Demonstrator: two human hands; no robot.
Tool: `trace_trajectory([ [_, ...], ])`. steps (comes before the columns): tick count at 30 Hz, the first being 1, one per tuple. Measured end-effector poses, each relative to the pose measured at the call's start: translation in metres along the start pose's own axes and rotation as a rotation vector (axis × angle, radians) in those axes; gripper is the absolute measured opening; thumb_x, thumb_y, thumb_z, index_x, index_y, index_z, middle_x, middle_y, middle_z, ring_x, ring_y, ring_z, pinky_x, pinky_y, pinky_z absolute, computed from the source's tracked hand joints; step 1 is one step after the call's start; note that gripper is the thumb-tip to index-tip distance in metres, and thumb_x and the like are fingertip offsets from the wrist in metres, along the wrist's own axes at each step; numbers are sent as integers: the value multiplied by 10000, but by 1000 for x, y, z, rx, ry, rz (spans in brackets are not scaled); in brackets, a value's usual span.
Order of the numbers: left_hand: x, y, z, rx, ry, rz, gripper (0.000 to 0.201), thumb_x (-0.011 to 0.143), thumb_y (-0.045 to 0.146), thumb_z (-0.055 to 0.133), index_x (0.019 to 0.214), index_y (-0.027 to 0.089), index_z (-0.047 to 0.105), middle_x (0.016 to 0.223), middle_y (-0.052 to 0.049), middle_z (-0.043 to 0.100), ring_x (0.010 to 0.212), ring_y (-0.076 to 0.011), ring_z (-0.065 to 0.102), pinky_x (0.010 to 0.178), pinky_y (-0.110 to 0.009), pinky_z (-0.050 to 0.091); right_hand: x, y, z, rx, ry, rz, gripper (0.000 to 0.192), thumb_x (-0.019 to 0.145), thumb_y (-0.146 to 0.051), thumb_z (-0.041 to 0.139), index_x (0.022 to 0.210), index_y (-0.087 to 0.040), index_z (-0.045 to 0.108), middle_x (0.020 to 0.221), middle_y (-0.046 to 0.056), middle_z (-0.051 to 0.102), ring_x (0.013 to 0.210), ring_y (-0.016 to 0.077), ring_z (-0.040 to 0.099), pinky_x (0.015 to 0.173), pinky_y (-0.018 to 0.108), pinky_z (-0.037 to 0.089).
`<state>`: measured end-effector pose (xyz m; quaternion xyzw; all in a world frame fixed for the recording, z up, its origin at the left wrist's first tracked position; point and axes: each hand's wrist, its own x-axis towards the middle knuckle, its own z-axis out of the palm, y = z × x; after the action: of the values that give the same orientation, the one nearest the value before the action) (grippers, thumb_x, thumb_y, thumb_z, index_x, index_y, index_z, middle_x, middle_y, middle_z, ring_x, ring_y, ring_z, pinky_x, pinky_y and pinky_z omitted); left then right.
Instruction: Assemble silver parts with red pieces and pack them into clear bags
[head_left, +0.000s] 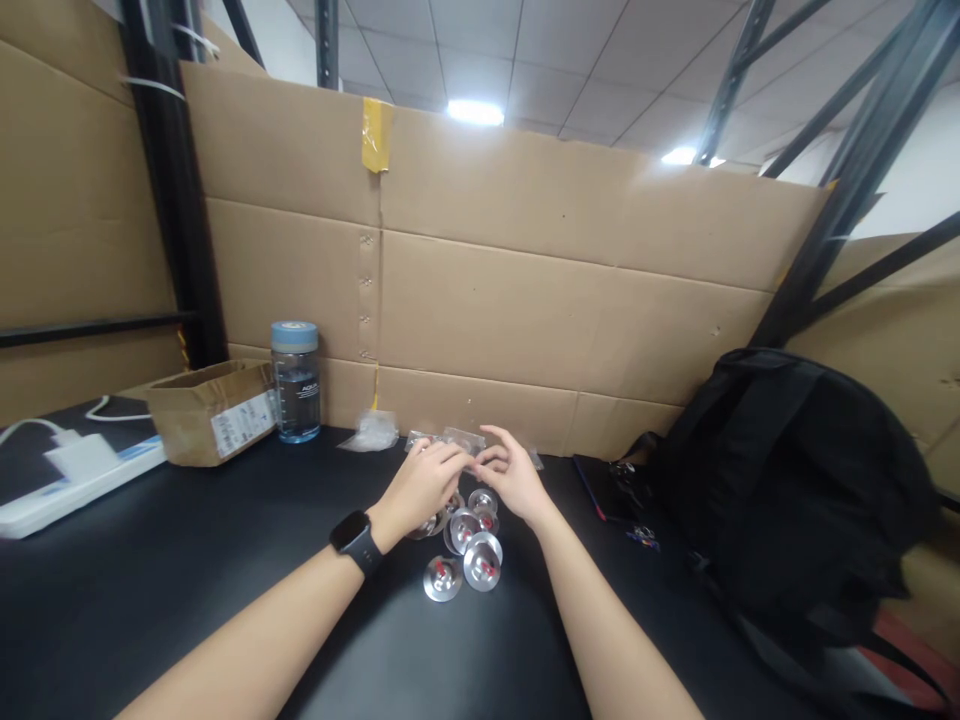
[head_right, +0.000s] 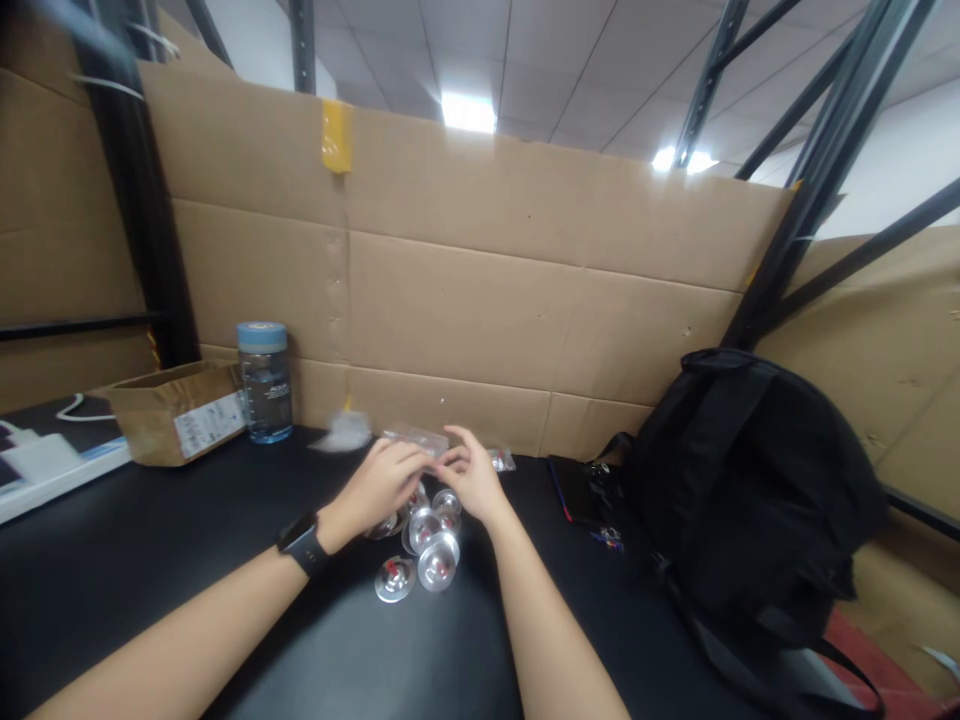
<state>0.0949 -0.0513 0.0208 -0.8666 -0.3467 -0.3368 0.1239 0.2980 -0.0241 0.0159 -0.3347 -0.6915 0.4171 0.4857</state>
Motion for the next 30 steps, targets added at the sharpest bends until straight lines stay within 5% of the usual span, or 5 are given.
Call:
trace_trajectory([
  [7, 0, -17, -5, 20, 5, -69, 219, 907, 89, 515, 973, 229, 670, 940, -44, 732, 870, -205, 637, 857, -382, 316, 1, 5, -3, -44, 55, 42, 621, 793, -336, 733, 1344, -220, 471, 865, 5, 682, 705, 147, 650, 671, 275, 497],
  [14, -21, -90, -31, 235, 121, -508, 221, 936, 206, 482, 991, 221, 695, 1075, -96, 737, 1008, -269, 627, 920, -436, 279, 3, 13, -8, -130, 53, 43, 576, 795, -304, 698, 1326, -216, 493, 836, -7, 671, 687, 143, 625, 697, 290, 494],
  [21, -58, -136, -11, 244, -149, -702, 403, 845, 106, 442, 1058, 269, 742, 1124, -89, 755, 1115, -279, 635, 951, -467, 273, 3, 17, -8, -153, 50, 54, 579, 807, -307, 679, 1339, -222, 465, 844, -10, 670, 699, 150, 636, 710, 302, 503],
  [30, -57, -138, 10, 174, -286, -658, 590, 833, 111, 426, 1332, 351, 632, 1393, -57, 637, 1229, -313, 580, 969, -492, 327, 2, 21, -9, -184, 37, 66, 593, 824, -305, 660, 1365, -234, 429, 852, -12, 668, 693, 148, 628, 670, 290, 498],
])
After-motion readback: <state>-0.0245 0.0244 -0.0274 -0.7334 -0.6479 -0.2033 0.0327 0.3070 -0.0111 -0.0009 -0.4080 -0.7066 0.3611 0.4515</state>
